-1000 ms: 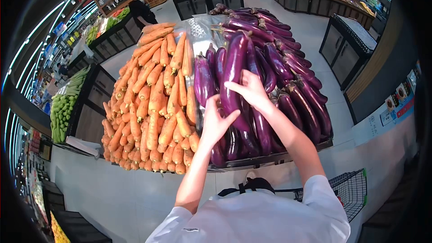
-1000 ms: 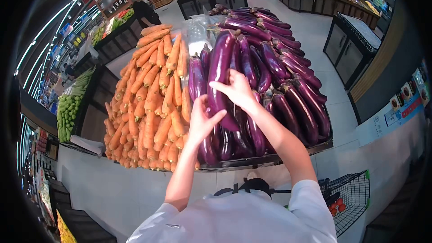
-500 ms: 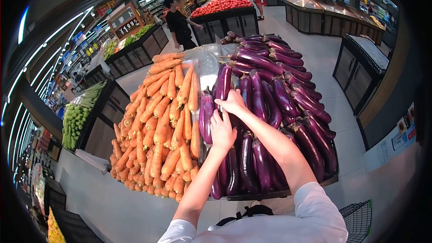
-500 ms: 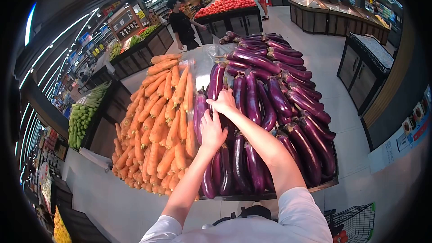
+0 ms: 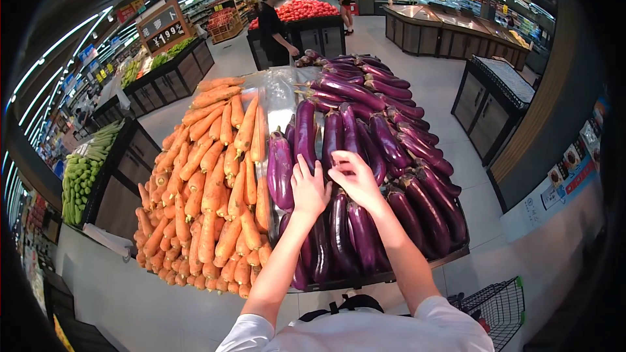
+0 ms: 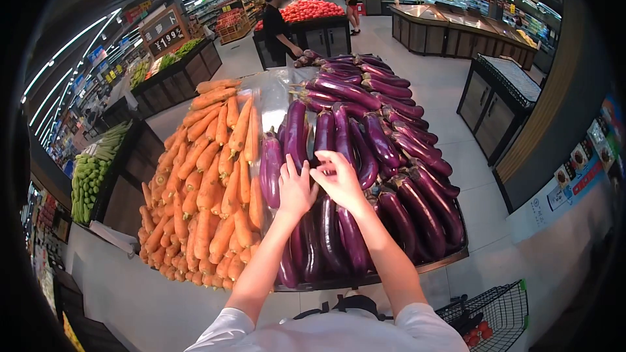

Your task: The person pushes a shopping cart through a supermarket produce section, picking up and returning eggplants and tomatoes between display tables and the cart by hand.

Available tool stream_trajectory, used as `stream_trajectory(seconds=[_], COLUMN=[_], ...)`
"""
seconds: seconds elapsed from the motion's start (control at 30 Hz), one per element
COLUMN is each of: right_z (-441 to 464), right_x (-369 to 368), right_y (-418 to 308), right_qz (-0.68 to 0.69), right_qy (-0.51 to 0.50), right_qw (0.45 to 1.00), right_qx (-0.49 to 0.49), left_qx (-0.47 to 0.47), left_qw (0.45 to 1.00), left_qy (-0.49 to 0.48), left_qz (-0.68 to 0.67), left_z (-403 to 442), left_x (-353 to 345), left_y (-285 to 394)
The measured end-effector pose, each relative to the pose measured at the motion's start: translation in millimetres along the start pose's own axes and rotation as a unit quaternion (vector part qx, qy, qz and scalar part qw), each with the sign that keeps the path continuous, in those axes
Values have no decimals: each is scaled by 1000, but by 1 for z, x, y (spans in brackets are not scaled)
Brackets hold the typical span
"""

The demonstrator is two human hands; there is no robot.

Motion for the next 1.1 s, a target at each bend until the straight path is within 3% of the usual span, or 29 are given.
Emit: stream_trajectory(seconds=[0.1,0.2,0.27,0.33,0.4,0.47,0.6,0.67,0.73,0.8,0.87,0.9,0.93,1.0,1.03,1.07,1.1], right_z=[-101,-206,-269,-322,-368,-410,-507,-558,-612,-667,-725,-762,-757,-794,-803,-790,-792], right_x=[32,42,50,68,84,94,102,98,87,76,59,53,46,50,47,44,45], right_y=[2,32,41,50,47,39,15,-7,-27,-36,-55,-52,-75,-56,-66,-81,-92], right_qz=[136,80,-2,-81,-128,-254,-497,-529,-582,-578,-566,-571,-601,-673,-666,-632,-594], right_qy=[75,197,212,227,281,320,287,257,248,268,203,169,55,57,73,129,184], right_qw=[985,958,951,951,925,870,774,726,669,648,622,642,595,536,530,523,515], right_qx=[-82,-193,-224,-191,-222,-275,-267,-357,-391,-418,-502,-483,-530,-506,-519,-557,-590], left_qx=[-29,-39,-74,-89,-107,-101,-82,-78,-67,-102,-180,-190,-204,-264,-315,-328,-357], left_qw=[997,994,990,987,967,929,820,772,685,651,620,597,573,569,598,588,636], left_qy=[-11,-35,-63,-73,-24,-30,-117,-180,-261,-346,-398,-440,-482,-476,-480,-490,-453], left_qz=[-71,-93,-101,-115,-230,-354,-555,-605,-676,-667,-652,-643,-631,-616,-560,-554,-513], left_z=[-9,-29,-40,-56,-74,-96,-163,-208,-261,-316,-357,-380,-403,-451,-471,-486,-497], left_x=[7,16,23,27,42,54,63,42,22,7,10,4,-9,-36,-42,-39,-36], left_y=[-11,-17,-23,-30,-23,-9,32,61,93,129,161,178,195,224,235,246,256])
Point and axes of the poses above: each hand's wrist, its own z-axis towards the middle knuckle, its own x-axis out of the back of the hand, y = z × x, the point moved 1 cm from there along z, towards the middle knuckle, and after that the axes turned 10 degrees about -z, right-handed, at the moved point
